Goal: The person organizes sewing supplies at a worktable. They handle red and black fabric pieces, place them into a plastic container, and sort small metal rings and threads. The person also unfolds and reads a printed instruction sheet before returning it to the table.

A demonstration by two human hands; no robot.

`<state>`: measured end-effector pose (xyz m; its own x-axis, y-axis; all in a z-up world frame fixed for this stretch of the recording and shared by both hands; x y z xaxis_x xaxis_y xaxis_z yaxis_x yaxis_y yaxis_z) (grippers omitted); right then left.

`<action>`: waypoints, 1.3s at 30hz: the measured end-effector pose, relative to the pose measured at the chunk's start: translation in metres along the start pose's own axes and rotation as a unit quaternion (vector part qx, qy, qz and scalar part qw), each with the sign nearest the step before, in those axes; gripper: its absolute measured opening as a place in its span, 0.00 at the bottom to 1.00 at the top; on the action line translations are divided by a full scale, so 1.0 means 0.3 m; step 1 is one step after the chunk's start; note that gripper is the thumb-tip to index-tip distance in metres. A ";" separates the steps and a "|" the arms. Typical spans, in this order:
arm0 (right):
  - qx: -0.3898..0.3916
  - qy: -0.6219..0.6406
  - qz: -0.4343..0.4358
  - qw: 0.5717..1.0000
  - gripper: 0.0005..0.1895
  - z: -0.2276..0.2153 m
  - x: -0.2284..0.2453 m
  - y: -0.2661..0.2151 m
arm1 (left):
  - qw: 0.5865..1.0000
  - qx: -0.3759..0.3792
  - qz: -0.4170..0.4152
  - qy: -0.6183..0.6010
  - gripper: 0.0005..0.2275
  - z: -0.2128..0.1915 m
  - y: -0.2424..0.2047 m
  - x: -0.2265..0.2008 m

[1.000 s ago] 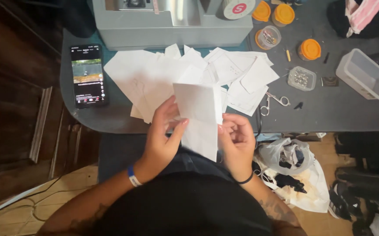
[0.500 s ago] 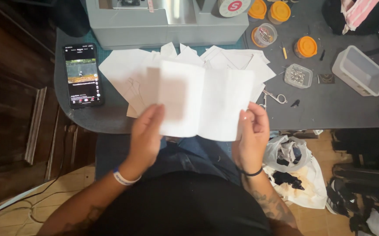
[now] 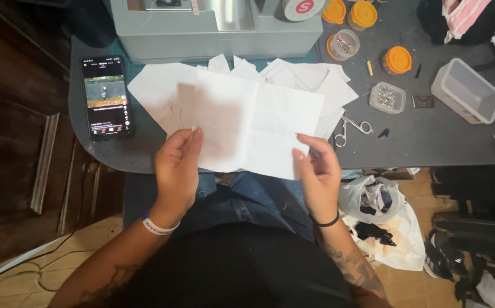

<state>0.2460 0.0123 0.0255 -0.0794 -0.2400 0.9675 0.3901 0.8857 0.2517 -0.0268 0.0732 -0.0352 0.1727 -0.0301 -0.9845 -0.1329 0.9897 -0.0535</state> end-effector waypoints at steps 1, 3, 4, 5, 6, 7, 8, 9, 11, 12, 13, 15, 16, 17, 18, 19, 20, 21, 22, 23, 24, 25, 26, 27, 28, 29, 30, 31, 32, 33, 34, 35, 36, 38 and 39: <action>0.001 0.000 0.001 1.000 0.14 -0.010 -0.021 -0.005 | 1.000 -0.001 -0.001 0.000 0.09 -0.006 0.001 0.003; 0.007 0.041 0.034 0.999 0.22 -0.027 -0.074 -0.012 | 1.000 -0.021 0.008 0.002 0.10 -0.021 0.008 0.005; 0.008 0.042 0.034 0.999 0.22 -0.020 -0.045 -0.008 | 1.000 -0.023 0.008 0.003 0.10 -0.015 0.007 -0.005; 0.030 -0.043 -0.041 0.998 0.20 -0.005 0.008 -0.004 | 0.999 -0.027 -0.004 -0.016 0.09 -0.010 0.007 -0.011; 0.051 -0.126 -0.115 0.984 0.18 0.014 0.058 -0.004 | 0.999 -0.032 -0.016 -0.035 0.09 -0.005 0.006 -0.016; 0.053 -0.125 -0.115 0.984 0.18 0.022 0.063 0.000 | 0.999 -0.034 -0.016 -0.035 0.09 0.004 -0.002 -0.045; 0.075 -0.171 -0.177 0.966 0.20 0.038 0.086 -0.004 | 0.998 -0.028 -0.035 -0.048 0.08 0.020 -0.011 -0.066; 0.096 -0.215 -0.237 0.942 0.22 0.054 0.107 -0.010 | 0.996 -0.022 -0.054 -0.062 0.08 0.037 -0.021 -0.087; 0.157 -0.201 -0.263 0.930 0.23 0.135 0.171 -0.027 | 0.997 0.024 -0.046 -0.050 0.08 0.069 -0.042 -0.109; 0.216 -0.187 -0.287 0.914 0.25 0.182 0.205 -0.044 | 0.996 0.071 -0.038 -0.037 0.08 0.093 -0.053 -0.122; 0.215 -0.188 -0.287 0.914 0.25 0.194 0.190 -0.055 | 0.996 0.073 -0.038 -0.038 0.08 0.104 -0.066 -0.131; 0.224 -0.144 -0.266 0.926 0.32 0.221 0.161 -0.063 | 0.989 0.141 -0.006 -0.031 0.08 0.147 -0.087 -0.164; 0.224 -0.145 -0.269 0.926 0.32 0.227 0.179 -0.057 | 0.989 0.142 -0.003 -0.032 0.08 0.151 -0.090 -0.179; 0.208 -0.131 -0.270 0.931 0.32 0.228 0.198 -0.049 | 0.984 0.170 -0.002 -0.059 0.08 0.163 -0.096 -0.195; 0.192 -0.117 -0.270 0.936 0.32 0.229 0.215 -0.043 | 0.976 0.199 -0.003 -0.084 0.09 0.173 -0.104 -0.210; 0.192 -0.117 -0.271 0.936 0.32 0.229 0.219 -0.042 | 0.976 0.199 -0.001 -0.084 0.09 0.172 -0.109 -0.232; 0.186 -0.106 -0.269 0.939 0.30 0.226 0.224 -0.043 | 0.966 0.239 0.006 -0.103 0.13 0.182 -0.121 -0.260; 0.180 -0.095 -0.266 0.942 0.28 0.222 0.228 -0.043 | 0.953 0.278 0.013 -0.122 0.19 0.192 -0.134 -0.287; 0.179 -0.097 -0.266 0.942 0.28 0.222 0.228 -0.044 | 0.952 0.280 0.012 -0.123 0.19 0.192 -0.139 -0.285; 0.172 -0.064 -0.257 0.949 0.25 0.217 0.227 -0.043 | 0.948 0.289 0.010 -0.132 0.19 0.194 -0.145 -0.283; 0.166 -0.030 -0.248 0.954 0.23 0.212 0.226 -0.041 | 0.944 0.297 0.008 -0.141 0.19 0.196 -0.151 -0.281; 0.165 -0.032 -0.248 0.954 0.23 0.210 0.220 -0.041 | 0.944 0.298 0.008 -0.142 0.19 0.201 -0.151 -0.272; 0.171 0.008 -0.232 0.958 0.22 0.209 0.212 -0.039 | 0.943 0.295 0.022 -0.152 0.18 0.203 -0.150 -0.269; 0.177 0.047 -0.215 0.959 0.20 0.207 0.204 -0.036 | 0.942 0.293 0.036 -0.162 0.18 0.204 -0.150 -0.266; 0.178 0.047 -0.216 0.959 0.20 0.205 0.201 -0.039 | 0.942 0.292 0.036 -0.162 0.18 0.205 -0.151 -0.268; 0.183 0.066 -0.198 0.961 0.21 0.203 0.195 -0.040 | 0.941 0.295 0.041 -0.162 0.20 0.206 -0.152 -0.272; 0.187 0.085 -0.180 0.962 0.21 0.201 0.187 -0.043 | 0.940 0.297 0.046 -0.162 0.21 0.205 -0.154 -0.275; 0.187 0.085 -0.180 0.962 0.21 0.200 0.186 -0.044 | 0.940 0.297 0.046 -0.162 0.21 0.204 -0.153 -0.272; 0.190 0.099 -0.166 0.962 0.20 0.198 0.181 -0.044 | 0.940 0.299 0.046 -0.159 0.22 0.203 -0.154 -0.269; 0.193 0.114 -0.153 0.963 0.19 0.196 0.176 -0.044 | 0.939 0.302 0.047 -0.157 0.24 0.203 -0.155 -0.266; 0.192 0.114 -0.152 0.963 0.19 0.196 0.183 -0.044 | 0.939 0.302 0.046 -0.156 0.24 0.200 -0.156 -0.262; 0.185 0.111 -0.143 0.966 0.15 0.193 0.186 -0.043 | 0.938 0.303 0.049 -0.158 0.24 0.197 -0.157 -0.259; 0.178 0.109 -0.135 0.969 0.10 0.191 0.190 -0.041 | 0.937 0.305 0.053 -0.160 0.24 0.195 -0.157 -0.255; 0.179 0.107 -0.139 0.968 0.14 0.193 0.192 -0.044 | 0.939 0.304 0.052 -0.154 0.24 0.199 -0.159 -0.255; 0.181 0.105 -0.144 0.967 0.17 0.195 0.194 -0.046 | 0.940 0.303 0.052 -0.149 0.24 0.200 -0.160 -0.254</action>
<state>0.1824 0.0094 0.0796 0.0659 -0.5389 0.8398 0.0295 0.8423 0.5382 0.0251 0.0364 0.0525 0.4664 0.0228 -0.8843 0.4010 0.8856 0.2343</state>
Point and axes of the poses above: each hand's wrist, its own y-axis towards the middle knuckle, its own z-axis out of the palm, x = y × z, the point moved 5 cm from there along y, towards the middle knuckle, and after that the axes turned 5 degrees about y, right-handed, at the moved point
